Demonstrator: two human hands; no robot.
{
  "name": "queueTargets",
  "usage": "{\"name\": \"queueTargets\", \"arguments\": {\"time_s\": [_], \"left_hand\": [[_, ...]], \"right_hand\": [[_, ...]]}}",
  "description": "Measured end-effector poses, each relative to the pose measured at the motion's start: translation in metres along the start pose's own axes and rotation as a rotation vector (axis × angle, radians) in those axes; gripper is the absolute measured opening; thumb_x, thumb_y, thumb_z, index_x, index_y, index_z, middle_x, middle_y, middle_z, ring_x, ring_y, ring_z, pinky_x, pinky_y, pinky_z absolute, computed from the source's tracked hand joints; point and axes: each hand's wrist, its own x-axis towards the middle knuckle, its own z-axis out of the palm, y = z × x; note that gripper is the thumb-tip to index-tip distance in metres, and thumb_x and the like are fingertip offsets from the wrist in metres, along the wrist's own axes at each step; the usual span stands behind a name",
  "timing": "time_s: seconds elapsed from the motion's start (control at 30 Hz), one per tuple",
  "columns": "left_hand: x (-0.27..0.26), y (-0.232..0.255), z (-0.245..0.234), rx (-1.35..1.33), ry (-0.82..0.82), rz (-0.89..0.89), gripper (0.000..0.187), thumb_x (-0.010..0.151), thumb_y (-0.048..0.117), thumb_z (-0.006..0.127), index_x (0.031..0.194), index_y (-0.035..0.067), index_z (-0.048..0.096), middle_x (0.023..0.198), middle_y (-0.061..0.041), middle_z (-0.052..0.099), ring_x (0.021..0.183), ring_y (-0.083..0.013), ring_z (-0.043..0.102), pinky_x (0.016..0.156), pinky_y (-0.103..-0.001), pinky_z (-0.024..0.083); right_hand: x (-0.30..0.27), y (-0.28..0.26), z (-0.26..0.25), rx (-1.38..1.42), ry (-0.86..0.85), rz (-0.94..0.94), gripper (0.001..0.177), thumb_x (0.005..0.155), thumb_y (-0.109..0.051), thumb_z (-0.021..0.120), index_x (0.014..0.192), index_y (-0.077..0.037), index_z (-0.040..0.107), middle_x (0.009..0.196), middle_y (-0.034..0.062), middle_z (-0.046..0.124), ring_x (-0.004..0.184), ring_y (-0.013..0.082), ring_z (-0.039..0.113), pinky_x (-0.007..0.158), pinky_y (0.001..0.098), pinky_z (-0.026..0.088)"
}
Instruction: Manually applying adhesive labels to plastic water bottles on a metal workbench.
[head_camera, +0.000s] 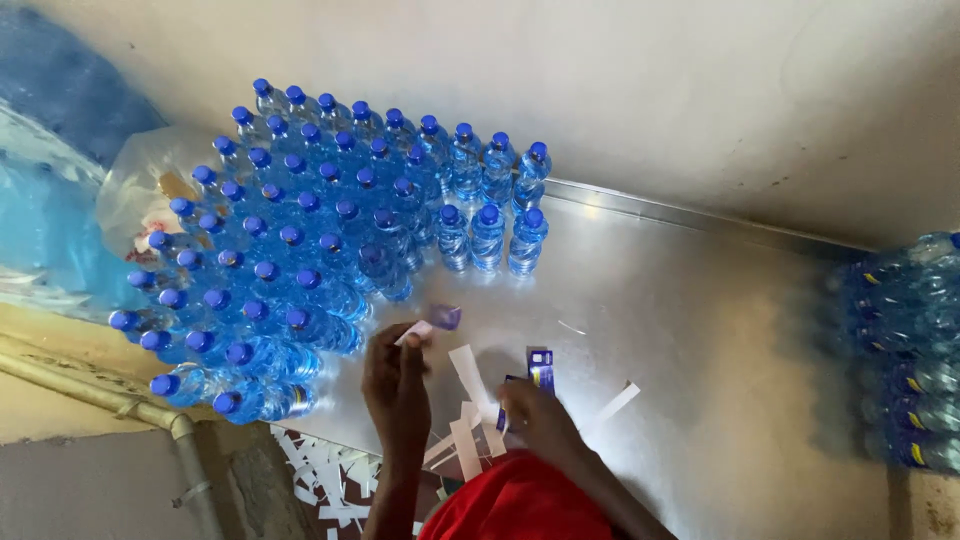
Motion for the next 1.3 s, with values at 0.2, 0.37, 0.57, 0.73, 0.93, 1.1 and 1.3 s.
{"name": "queueTargets", "arguments": {"time_s": [0.2,0.37,0.57,0.73,0.93,1.1,1.3], "left_hand": [[-0.018,-0.066,0.039,0.083,-0.074,0.275,0.049,0.098,-0.005,0.074,0.142,0.006,0.057,0.141,-0.021,0.069,0.131,-0.0343,0.072,0.112,-0.042,0.062],[-0.047,-0.09,0.082,-0.013,-0.272,0.188,0.052,0.1,0.009,0.075,0.147,0.007,0.054,0.156,-0.019,0.059,0.146,-0.0372,0.06,0.118,-0.048,0.053],[0.026,-0.216,0.114,-0.02,-0.371,0.068,0.081,0.103,0.033,0.073,0.169,0.012,0.031,0.168,-0.02,0.041,0.152,-0.0381,0.051,0.119,-0.053,0.053],[0.147,-0.243,0.15,0.101,-0.217,-0.112,0.121,0.082,0.017,0.097,0.177,0.009,0.022,0.178,-0.032,0.021,0.164,-0.054,0.024,0.125,-0.059,0.052],[0.179,-0.213,0.139,0.204,-0.301,-0.134,0.085,0.091,0.038,0.088,0.162,0.009,0.05,0.155,-0.024,0.061,0.147,-0.0436,0.059,0.124,-0.057,0.052],[0.11,-0.267,0.11,0.461,-0.511,-0.506,0.09,0.085,0.064,0.089,0.157,0.017,0.062,0.149,-0.017,0.071,0.14,-0.036,0.067,0.112,-0.055,0.059],[0.032,-0.273,0.098,0.51,-0.56,-0.551,0.077,0.096,0.078,0.077,0.125,0.007,0.07,0.124,-0.02,0.065,0.126,-0.0387,0.07,0.1,-0.045,0.059]], "right_hand": [[0.023,-0.02,0.0,0.813,-0.069,0.125,0.098,0.068,-0.086,0.056,0.127,-0.01,0.071,0.115,0.0121,0.074,0.104,0.0255,0.075,0.086,0.0386,0.066],[0.029,-0.035,-0.025,0.9,0.314,0.246,0.025,0.099,-0.021,0.073,0.123,-0.014,0.068,0.102,0.0102,0.075,0.089,0.0215,0.071,0.081,0.0347,0.056],[0.047,0.045,-0.037,0.921,0.693,0.16,0.025,0.097,-0.009,0.073,0.122,-0.01,0.068,0.108,0.0119,0.074,0.09,0.0235,0.071,0.083,0.0361,0.061],[0.029,0.051,-0.044,0.772,0.76,0.108,0.022,0.108,-0.009,0.072,0.129,-0.003,0.07,0.093,0.0165,0.068,0.083,0.0216,0.073,0.085,0.0393,0.064],[0.032,0.068,-0.027,0.519,0.685,-0.021,0.017,0.105,-0.012,0.078,0.118,-0.009,0.067,0.096,0.0075,0.064,0.086,0.0148,0.066,0.088,0.0379,0.062],[0.048,0.081,-0.007,0.419,0.465,-0.158,0.012,0.103,-0.006,0.078,0.114,-0.01,0.078,0.093,0.0077,0.066,0.092,0.0185,0.071,0.09,0.0431,0.063],[0.055,0.063,0.025,0.755,0.309,0.158,0.023,0.106,-0.015,0.077,0.126,-0.003,0.081,0.096,0.0154,0.074,0.086,0.0209,0.069,0.088,0.0445,0.06]]}}
